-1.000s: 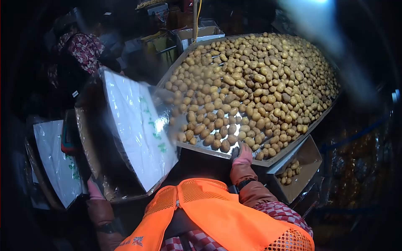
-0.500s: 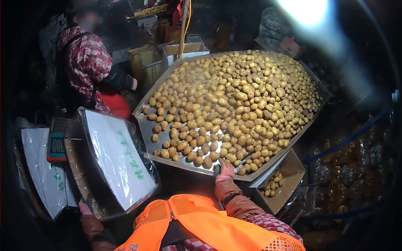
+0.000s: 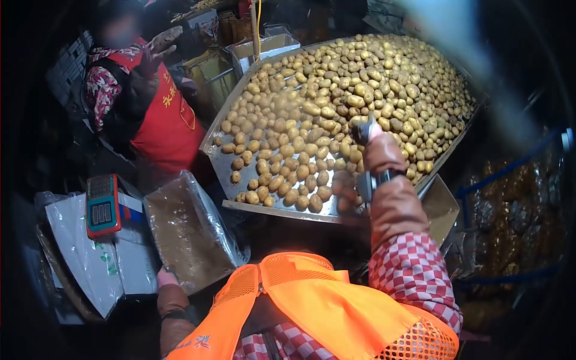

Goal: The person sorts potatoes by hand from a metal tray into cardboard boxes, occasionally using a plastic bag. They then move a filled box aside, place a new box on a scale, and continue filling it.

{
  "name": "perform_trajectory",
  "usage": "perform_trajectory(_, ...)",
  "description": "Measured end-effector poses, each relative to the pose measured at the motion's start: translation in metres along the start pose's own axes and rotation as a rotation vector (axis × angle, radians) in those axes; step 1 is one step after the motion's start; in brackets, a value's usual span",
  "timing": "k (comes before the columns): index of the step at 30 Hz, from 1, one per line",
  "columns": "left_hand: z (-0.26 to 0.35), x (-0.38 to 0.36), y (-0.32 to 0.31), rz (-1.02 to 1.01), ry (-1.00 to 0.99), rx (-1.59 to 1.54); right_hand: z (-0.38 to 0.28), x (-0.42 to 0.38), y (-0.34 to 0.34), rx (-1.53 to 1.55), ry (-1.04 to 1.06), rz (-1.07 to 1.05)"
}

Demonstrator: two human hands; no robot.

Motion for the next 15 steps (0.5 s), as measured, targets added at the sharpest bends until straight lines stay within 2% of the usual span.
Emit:
perform_trajectory(4, 0.034, -0.021, 0.005, 0.024, 0.041, 0.127, -0.010, 0.064, -0.012, -0.044, -0.043, 0.031)
perform_trajectory(7, 0.040, -0.016, -0.011, 0.014, 0.013, 0.087, 0.009, 0.095, -0.039, -0.063, 0.105, 0.066)
perform_trajectory(8, 0.031, -0.003, -0.030, -0.008, 0.025, 0.031, -0.009, 0.037, -0.031, -0.204, 0.357, 0.079)
perform_trajectory(9, 0.018, 0.004, -0.033, -0.016, 0.049, -0.038, -0.009, 0.012, -0.030, -0.179, 0.248, -0.008)
perform_trajectory(10, 0.027, -0.012, -0.017, 0.032, 0.098, 0.056, -0.012, -0.005, -0.034, -0.093, 0.434, 0.048)
perform_trajectory(12, 0.039, -0.030, -0.003, 0.079, 0.144, 0.152, -0.014, -0.055, -0.040, -0.133, 0.325, -0.123)
perform_trajectory(15, 0.042, -0.029, -0.001, 0.087, 0.151, 0.121, 0.003, -0.083, -0.056, -0.025, 0.271, -0.198)
Point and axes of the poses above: each hand's wrist, its own x-axis towards the middle knuckle, its own y-axis out of the back of the hand, z = x × y, the point moved 9 cm from there along x, towards the middle knuckle, and after that the axes turned 14 degrees about x, right-handed, at the moved point
